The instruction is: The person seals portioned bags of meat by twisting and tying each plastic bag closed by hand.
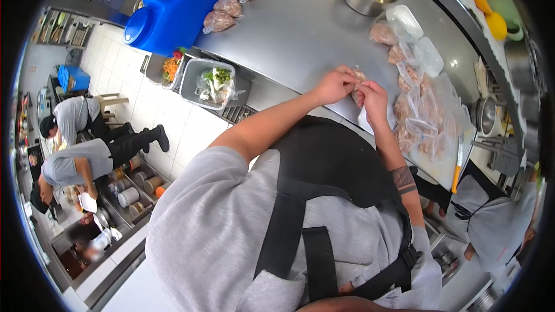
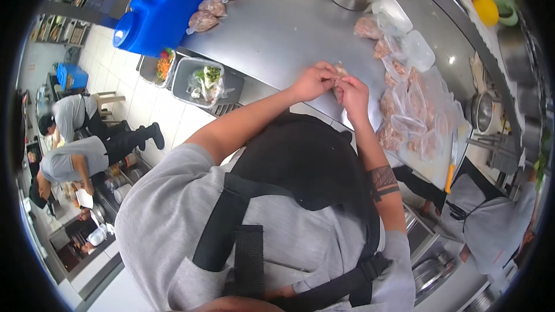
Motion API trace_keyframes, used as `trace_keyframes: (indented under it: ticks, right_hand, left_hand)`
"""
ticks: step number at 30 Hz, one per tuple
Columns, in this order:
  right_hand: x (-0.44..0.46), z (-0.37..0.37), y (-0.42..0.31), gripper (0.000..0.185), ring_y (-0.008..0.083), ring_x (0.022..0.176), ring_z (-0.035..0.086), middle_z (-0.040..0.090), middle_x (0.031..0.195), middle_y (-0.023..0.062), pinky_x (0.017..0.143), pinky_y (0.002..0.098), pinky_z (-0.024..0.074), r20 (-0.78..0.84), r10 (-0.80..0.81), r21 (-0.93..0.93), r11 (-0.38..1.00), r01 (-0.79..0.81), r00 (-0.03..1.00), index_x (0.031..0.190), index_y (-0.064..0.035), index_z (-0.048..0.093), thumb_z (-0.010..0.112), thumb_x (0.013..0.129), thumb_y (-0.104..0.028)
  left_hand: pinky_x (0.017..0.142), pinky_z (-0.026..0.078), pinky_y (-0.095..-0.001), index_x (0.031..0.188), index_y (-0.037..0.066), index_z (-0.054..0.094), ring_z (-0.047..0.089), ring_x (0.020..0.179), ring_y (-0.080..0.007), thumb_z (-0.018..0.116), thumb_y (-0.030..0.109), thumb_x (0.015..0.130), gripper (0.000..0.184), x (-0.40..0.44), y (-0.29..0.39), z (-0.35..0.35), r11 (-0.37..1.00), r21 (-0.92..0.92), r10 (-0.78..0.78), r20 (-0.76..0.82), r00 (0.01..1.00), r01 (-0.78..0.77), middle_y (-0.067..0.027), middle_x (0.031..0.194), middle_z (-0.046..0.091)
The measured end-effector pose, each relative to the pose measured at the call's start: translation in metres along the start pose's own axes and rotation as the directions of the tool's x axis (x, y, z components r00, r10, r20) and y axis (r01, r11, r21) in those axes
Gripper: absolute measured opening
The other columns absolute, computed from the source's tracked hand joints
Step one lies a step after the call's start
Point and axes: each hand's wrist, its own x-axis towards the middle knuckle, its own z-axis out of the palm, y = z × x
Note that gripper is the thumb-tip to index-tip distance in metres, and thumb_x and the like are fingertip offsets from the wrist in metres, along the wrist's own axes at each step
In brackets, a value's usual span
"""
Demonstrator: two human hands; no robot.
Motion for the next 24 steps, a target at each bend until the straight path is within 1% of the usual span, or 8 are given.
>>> trace_keyframes:
  ticks: [5, 7, 11, 13, 14, 16, 20, 24]
  right_hand:
    - [0.003, -0.003, -0.014, 0.013, 0.0098, 0.057, 0.053, 0.057, 0.066, -0.0018, 0.051, 0.0259, 0.041, -0.024, -0.036, -0.182, 0.983, 0.031, 0.999, 0.081, -0.0034, 0.066, 0.066, 0.091, -0.011]
    - [-0.001, -0.002, -0.027, 0.013, 0.0152, 0.062, 0.057, 0.061, 0.068, 0.0067, 0.058, 0.0324, 0.0455, 0.039, -0.279, -0.541, 0.801, 0.255, 0.96, 0.082, -0.0008, 0.069, 0.067, 0.087, -0.013]
    - [-0.013, 0.005, -0.053, 0.015, 0.0195, 0.064, 0.06, 0.061, 0.068, 0.012, 0.063, 0.0377, 0.0479, 0.077, -0.325, -0.65, 0.7, 0.294, 0.943, 0.082, -0.0004, 0.068, 0.067, 0.085, -0.015]
    - [-0.01, 0.001, -0.051, 0.015, 0.0223, 0.065, 0.061, 0.062, 0.071, 0.0144, 0.064, 0.0388, 0.0483, 0.315, -0.628, -0.689, 0.364, 0.627, 0.711, 0.083, -0.0001, 0.069, 0.067, 0.085, -0.015]
    - [-0.012, 0.003, -0.054, 0.015, 0.0223, 0.065, 0.061, 0.062, 0.071, 0.0144, 0.064, 0.0388, 0.0483, 0.313, -0.629, -0.691, 0.363, 0.625, 0.711, 0.083, -0.0001, 0.069, 0.067, 0.085, -0.015]
    - [-0.02, 0.009, -0.057, 0.014, 0.024, 0.066, 0.061, 0.063, 0.073, 0.013, 0.064, 0.0372, 0.0481, 0.215, -0.407, -0.651, 0.618, 0.441, 0.888, 0.084, 0.0006, 0.069, 0.067, 0.086, -0.013]
    - [-0.039, 0.029, -0.078, 0.011, 0.0229, 0.066, 0.06, 0.063, 0.074, 0.0115, 0.062, 0.0356, 0.0474, 0.221, -0.444, -0.509, 0.706, 0.491, 0.868, 0.085, 0.0009, 0.069, 0.068, 0.087, -0.009]
    - [-0.051, 0.033, -0.1, 0.01, 0.0184, 0.066, 0.058, 0.062, 0.074, 0.0101, 0.062, 0.0329, 0.0469, 0.311, -0.512, -0.488, 0.636, 0.597, 0.8, 0.087, 0.001, 0.068, 0.07, 0.089, -0.009]
  left_hand:
    - [0.084, 0.053, -0.0356, 0.099, 0.006, 0.075, 0.065, 0.095, -0.0249, 0.073, 0.013, 0.088, 0.013, 0.003, 0.015, -0.015, 0.996, 0.047, 0.069, 0.125, 0.99, -0.075, -0.0089, 0.109, 0.063]
    - [0.083, 0.053, -0.0358, 0.095, 0.005, 0.075, 0.065, 0.093, -0.0253, 0.074, 0.014, 0.087, 0.012, 0.004, 0.017, -0.018, 0.99, 0.09, 0.096, 0.154, 0.983, -0.111, -0.0093, 0.107, 0.063]
    - [0.079, 0.053, -0.0368, 0.088, 0.002, 0.072, 0.065, 0.088, -0.0271, 0.074, 0.012, 0.085, 0.011, 0.004, 0.014, -0.015, 0.98, -0.001, 0.197, 0.089, 0.976, -0.197, -0.0106, 0.103, 0.064]
    - [0.078, 0.053, -0.0368, 0.087, 0.001, 0.071, 0.065, 0.086, -0.0274, 0.074, 0.011, 0.085, 0.011, 0.003, 0.009, -0.013, 0.973, -0.03, 0.232, 0.055, 0.971, -0.231, -0.0111, 0.102, 0.064]
    - [0.079, 0.053, -0.0368, 0.088, 0.0, 0.071, 0.065, 0.088, -0.0279, 0.072, 0.009, 0.085, 0.009, 0.0, 0.009, -0.016, 0.976, -0.001, 0.219, 0.063, 0.974, -0.219, -0.0115, 0.103, 0.064]
    - [0.08, 0.053, -0.0367, 0.088, -0.001, 0.07, 0.065, 0.09, -0.0284, 0.069, 0.007, 0.086, 0.008, -0.004, 0.01, -0.016, 0.977, 0.029, 0.209, 0.073, 0.975, -0.212, -0.0119, 0.103, 0.063]
    - [0.085, 0.052, -0.0383, 0.098, 0.0, 0.069, 0.063, 0.098, -0.0309, 0.065, 0.003, 0.085, 0.014, -0.007, 0.012, -0.023, 0.959, 0.063, 0.277, -0.033, 0.96, -0.275, -0.0119, 0.107, 0.063]
    - [0.088, 0.052, -0.0424, 0.108, 0.006, 0.068, 0.064, 0.102, -0.0329, 0.068, 0.008, 0.082, 0.026, 0.002, 0.034, -0.063, 0.93, 0.244, 0.281, 0.018, 0.96, -0.276, -0.0124, 0.11, 0.065]
